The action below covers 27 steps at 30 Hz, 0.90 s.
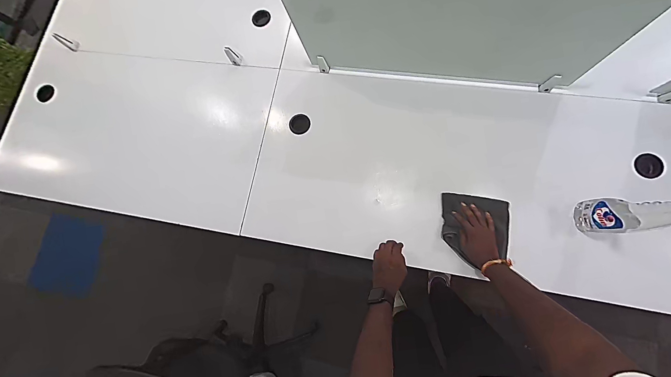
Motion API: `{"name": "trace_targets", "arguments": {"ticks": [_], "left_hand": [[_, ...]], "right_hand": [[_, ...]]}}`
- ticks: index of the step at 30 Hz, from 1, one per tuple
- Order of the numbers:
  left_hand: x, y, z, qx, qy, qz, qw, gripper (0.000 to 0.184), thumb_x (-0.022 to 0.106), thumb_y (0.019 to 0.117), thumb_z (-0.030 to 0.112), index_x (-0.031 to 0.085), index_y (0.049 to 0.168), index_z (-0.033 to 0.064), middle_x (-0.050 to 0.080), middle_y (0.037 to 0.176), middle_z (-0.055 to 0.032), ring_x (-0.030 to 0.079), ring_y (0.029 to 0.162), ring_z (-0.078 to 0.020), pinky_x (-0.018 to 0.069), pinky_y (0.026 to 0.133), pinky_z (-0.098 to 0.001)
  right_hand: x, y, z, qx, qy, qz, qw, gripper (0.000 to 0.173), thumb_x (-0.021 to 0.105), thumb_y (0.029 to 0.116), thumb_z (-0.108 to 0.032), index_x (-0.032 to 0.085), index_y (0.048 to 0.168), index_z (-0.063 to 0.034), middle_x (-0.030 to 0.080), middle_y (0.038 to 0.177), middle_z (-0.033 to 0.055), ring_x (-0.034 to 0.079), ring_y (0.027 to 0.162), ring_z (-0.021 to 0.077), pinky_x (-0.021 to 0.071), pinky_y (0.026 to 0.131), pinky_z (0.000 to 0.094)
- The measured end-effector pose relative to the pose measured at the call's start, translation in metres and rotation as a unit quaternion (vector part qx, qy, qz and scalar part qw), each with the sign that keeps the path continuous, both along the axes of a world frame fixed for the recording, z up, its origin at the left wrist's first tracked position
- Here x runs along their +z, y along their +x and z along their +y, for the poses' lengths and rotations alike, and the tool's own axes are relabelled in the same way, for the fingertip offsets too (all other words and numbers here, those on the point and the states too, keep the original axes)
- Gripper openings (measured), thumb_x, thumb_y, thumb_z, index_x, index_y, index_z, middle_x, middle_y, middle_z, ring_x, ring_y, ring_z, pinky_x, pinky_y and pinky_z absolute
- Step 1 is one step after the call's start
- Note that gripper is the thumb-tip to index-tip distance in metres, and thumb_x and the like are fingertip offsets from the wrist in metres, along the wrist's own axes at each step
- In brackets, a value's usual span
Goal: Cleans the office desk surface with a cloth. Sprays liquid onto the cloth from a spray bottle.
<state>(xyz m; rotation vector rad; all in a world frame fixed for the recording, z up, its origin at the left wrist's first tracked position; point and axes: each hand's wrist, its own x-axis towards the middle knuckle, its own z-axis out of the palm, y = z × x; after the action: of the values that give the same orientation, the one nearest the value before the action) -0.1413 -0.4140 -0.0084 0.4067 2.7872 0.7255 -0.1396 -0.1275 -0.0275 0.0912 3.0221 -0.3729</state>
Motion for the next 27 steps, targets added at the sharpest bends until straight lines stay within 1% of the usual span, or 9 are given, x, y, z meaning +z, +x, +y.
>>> {"name": "trace_targets", "arguments": {"ticks": [2, 4, 7, 9, 12, 14, 17, 20, 27], "left_hand": [[-0.003, -0.004, 0.011, -0.059, 0.003, 0.028, 0.998, 0.030, 0.050, 0.0988, 0.015, 0.074, 0.115, 0.0068, 0.071, 0.112, -0.0139, 0.068, 0.106, -0.0325, 0.0557, 0.088, -0.0464], [-0.005, -0.016, 0.018, -0.103, -0.001, 0.031, 0.994, 0.031, 0.048, 0.1010, 0.019, 0.073, 0.117, 0.0068, 0.071, 0.112, -0.0146, 0.067, 0.106, -0.0334, 0.0553, 0.087, -0.0463], [-0.010, -0.044, 0.028, -0.148, -0.008, 0.068, 0.987, 0.033, 0.047, 0.1033, 0.022, 0.071, 0.121, 0.0089, 0.069, 0.125, -0.0128, 0.065, 0.118, -0.0319, 0.0538, 0.095, -0.0470], [-0.020, -0.058, 0.034, -0.189, 0.006, 0.098, 0.977, 0.036, 0.047, 0.1039, 0.023, 0.068, 0.129, 0.0089, 0.065, 0.136, -0.0120, 0.059, 0.131, -0.0310, 0.0493, 0.106, -0.0499], [-0.026, -0.074, 0.041, -0.243, 0.014, 0.033, 0.969, 0.045, 0.041, 0.1076, 0.025, 0.053, 0.147, 0.0066, 0.051, 0.154, -0.0115, 0.041, 0.148, -0.0285, 0.0349, 0.119, -0.0520], [-0.033, -0.096, 0.046, -0.269, 0.019, 0.045, 0.962, 0.047, 0.042, 0.1078, 0.026, 0.051, 0.149, 0.0065, 0.048, 0.158, -0.0095, 0.037, 0.151, -0.0268, 0.0314, 0.121, -0.0522], [-0.041, -0.097, 0.045, -0.311, -0.002, 0.023, 0.950, 0.052, 0.040, 0.1074, 0.031, 0.046, 0.153, 0.0065, 0.039, 0.163, -0.0079, 0.028, 0.155, -0.0260, 0.0245, 0.125, -0.0528], [-0.038, -0.095, 0.044, -0.314, -0.016, 0.018, 0.949, 0.052, 0.043, 0.1059, 0.030, 0.048, 0.152, 0.0056, 0.040, 0.163, -0.0065, 0.030, 0.154, -0.0244, 0.0270, 0.124, -0.0507], [-0.021, -0.102, 0.046, -0.300, -0.002, 0.004, 0.954, 0.046, 0.046, 0.1040, 0.022, 0.055, 0.145, 0.0031, 0.047, 0.159, -0.0069, 0.039, 0.150, -0.0251, 0.0341, 0.120, -0.0491]], "right_hand": [[-0.002, 0.030, 0.007, -0.063, 0.014, 0.002, 0.998, 0.051, 0.040, 0.1008, -0.028, 0.053, 0.150, -0.0240, 0.039, 0.164, 0.0084, 0.029, 0.154, 0.0340, 0.0179, 0.122, 0.0656], [-0.003, 0.050, -0.007, -0.126, 0.033, 0.003, 0.991, 0.055, 0.037, 0.1014, -0.036, 0.048, 0.153, -0.0221, 0.035, 0.165, 0.0127, 0.026, 0.155, 0.0374, 0.0153, 0.121, 0.0683], [-0.002, 0.044, -0.038, -0.171, 0.068, -0.030, 0.983, 0.070, 0.040, 0.0972, -0.055, 0.038, 0.159, -0.0231, 0.024, 0.168, 0.0206, 0.018, 0.155, 0.0450, 0.0113, 0.118, 0.0735], [-0.002, 0.033, -0.045, -0.162, 0.079, -0.033, 0.983, 0.076, 0.042, 0.0934, -0.061, 0.037, 0.160, -0.0250, 0.022, 0.167, 0.0238, 0.017, 0.155, 0.0476, 0.0119, 0.116, 0.0757], [0.000, 0.017, -0.041, -0.134, 0.069, -0.019, 0.988, 0.079, 0.043, 0.0909, -0.066, 0.039, 0.159, -0.0271, 0.026, 0.167, 0.0229, 0.020, 0.154, 0.0473, 0.0138, 0.116, 0.0763], [-0.003, -0.006, -0.031, -0.123, 0.071, 0.023, 0.990, 0.077, 0.045, 0.0881, -0.066, 0.045, 0.156, -0.0294, 0.030, 0.166, 0.0200, 0.024, 0.153, 0.0458, 0.0163, 0.116, 0.0753], [-0.007, -0.019, -0.023, -0.111, 0.084, 0.006, 0.990, 0.076, 0.046, 0.0863, -0.069, 0.046, 0.155, -0.0353, 0.029, 0.168, 0.0130, 0.022, 0.155, 0.0401, 0.0158, 0.118, 0.0715], [-0.005, -0.044, -0.014, -0.095, 0.091, 0.005, 0.991, 0.075, 0.043, 0.0860, -0.070, 0.047, 0.153, -0.0379, 0.031, 0.167, 0.0083, 0.023, 0.155, 0.0364, 0.0167, 0.119, 0.0688], [0.000, -0.104, 0.008, -0.055, 0.066, -0.007, 0.996, 0.068, 0.049, 0.0871, -0.065, 0.051, 0.150, -0.0386, 0.034, 0.167, 0.0053, 0.024, 0.156, 0.0340, 0.0156, 0.121, 0.0671]]}}
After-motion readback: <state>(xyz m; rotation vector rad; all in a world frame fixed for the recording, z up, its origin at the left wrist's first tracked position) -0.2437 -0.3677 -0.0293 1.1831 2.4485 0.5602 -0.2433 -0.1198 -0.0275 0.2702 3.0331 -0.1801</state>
